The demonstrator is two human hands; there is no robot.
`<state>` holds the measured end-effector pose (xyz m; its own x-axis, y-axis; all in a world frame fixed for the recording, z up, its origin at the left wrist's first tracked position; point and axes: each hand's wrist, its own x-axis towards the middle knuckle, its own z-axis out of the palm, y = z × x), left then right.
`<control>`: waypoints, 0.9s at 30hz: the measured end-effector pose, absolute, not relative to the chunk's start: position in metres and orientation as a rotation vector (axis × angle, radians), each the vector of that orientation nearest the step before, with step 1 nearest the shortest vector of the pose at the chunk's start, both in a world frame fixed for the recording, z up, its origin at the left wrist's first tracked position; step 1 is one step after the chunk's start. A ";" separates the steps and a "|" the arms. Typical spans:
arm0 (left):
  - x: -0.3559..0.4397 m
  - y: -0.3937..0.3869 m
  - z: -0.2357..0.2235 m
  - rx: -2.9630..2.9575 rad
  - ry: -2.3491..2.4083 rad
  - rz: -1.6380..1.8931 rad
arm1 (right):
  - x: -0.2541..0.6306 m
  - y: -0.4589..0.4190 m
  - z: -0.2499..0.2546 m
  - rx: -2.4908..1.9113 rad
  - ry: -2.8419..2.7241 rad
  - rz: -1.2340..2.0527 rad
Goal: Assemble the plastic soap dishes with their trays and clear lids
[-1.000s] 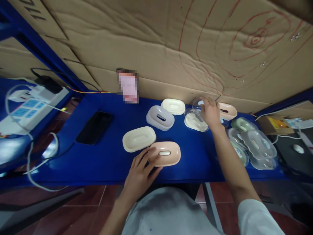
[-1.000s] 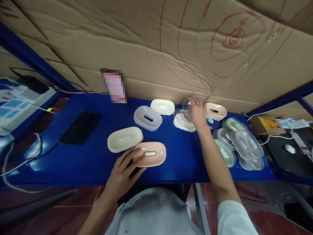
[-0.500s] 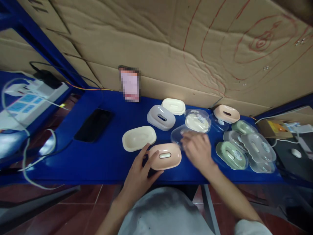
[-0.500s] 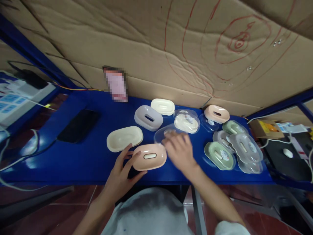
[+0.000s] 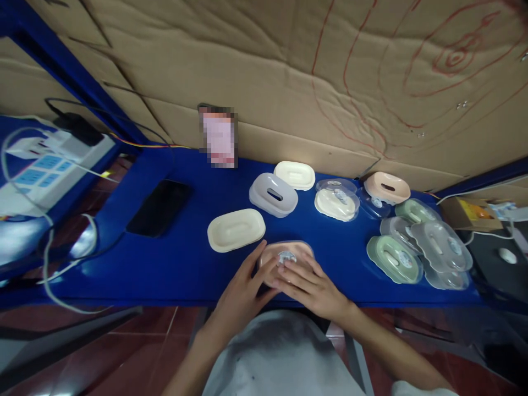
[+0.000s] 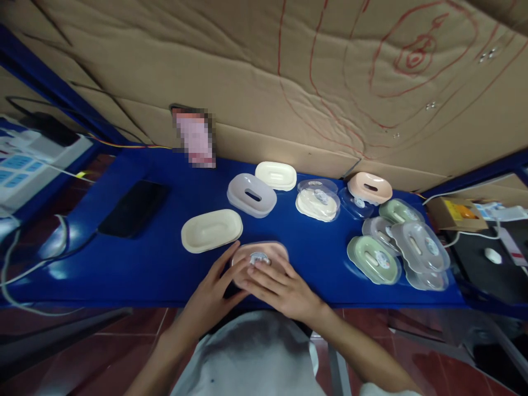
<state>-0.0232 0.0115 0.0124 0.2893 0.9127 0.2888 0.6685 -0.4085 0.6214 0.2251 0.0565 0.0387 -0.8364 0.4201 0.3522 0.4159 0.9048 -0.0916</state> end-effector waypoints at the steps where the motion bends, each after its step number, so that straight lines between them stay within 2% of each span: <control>1: -0.023 0.012 0.012 2.186 1.408 0.870 | 0.227 0.055 0.036 -0.611 -2.701 -0.003; 8: -0.019 0.014 0.010 2.211 1.405 0.881 | 0.228 0.054 0.036 -0.564 -2.681 -0.072; 12: -0.015 0.012 0.008 2.159 1.424 0.869 | 0.237 0.060 0.034 -0.515 -2.663 0.000; 18: -0.019 0.003 0.004 2.087 1.439 0.853 | 0.254 0.068 0.028 -0.709 -2.679 0.111; 27: -0.017 -0.004 0.006 2.105 1.544 0.907 | 0.252 0.081 0.026 -0.576 -2.633 0.249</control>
<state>-0.0168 -0.0036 0.0061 0.1900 0.9422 0.2760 0.6995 -0.3271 0.6353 0.2517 0.0808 0.0262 -0.8207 0.4336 0.3721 0.3562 0.8974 -0.2603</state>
